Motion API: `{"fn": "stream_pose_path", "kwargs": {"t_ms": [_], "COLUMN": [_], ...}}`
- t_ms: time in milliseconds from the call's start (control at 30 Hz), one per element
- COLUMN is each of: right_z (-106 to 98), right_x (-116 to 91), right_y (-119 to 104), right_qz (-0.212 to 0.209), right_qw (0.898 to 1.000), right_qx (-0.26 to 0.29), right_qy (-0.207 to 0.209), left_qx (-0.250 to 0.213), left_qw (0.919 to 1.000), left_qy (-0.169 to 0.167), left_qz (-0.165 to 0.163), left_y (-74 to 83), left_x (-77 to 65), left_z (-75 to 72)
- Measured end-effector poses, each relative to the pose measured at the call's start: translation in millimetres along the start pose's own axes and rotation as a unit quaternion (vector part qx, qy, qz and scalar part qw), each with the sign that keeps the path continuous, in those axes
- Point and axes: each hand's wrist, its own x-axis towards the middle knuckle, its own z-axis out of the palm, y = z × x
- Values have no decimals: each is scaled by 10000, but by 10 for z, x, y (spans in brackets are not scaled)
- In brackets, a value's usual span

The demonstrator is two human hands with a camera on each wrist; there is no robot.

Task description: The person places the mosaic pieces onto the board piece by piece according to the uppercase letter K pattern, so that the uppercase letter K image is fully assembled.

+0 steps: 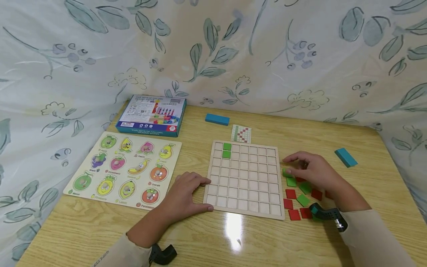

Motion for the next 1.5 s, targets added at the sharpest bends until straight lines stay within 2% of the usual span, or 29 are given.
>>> {"fn": "stream_pose_path", "kwargs": {"t_ms": [167,633,1233,1500], "right_z": [19,67,73,31], "right_x": [10,35,51,66], "right_y": [56,56,24,0], "right_qz": [-88,-299,-225,-34], "right_qw": [9999,9994,9995,9990], "right_qx": [-17,-195,74,327], "right_qy": [-104,-22,-211,-316], "left_qx": [-8,12,22,40], "left_qw": [10000,10000,10000,9999], "left_qy": [12,32,56,61], "left_qz": [1,29,41,81], "left_y": [5,-9,-23,-34], "left_x": [-3,-7,-13,-14], "left_z": [-2,3,17,18]}}
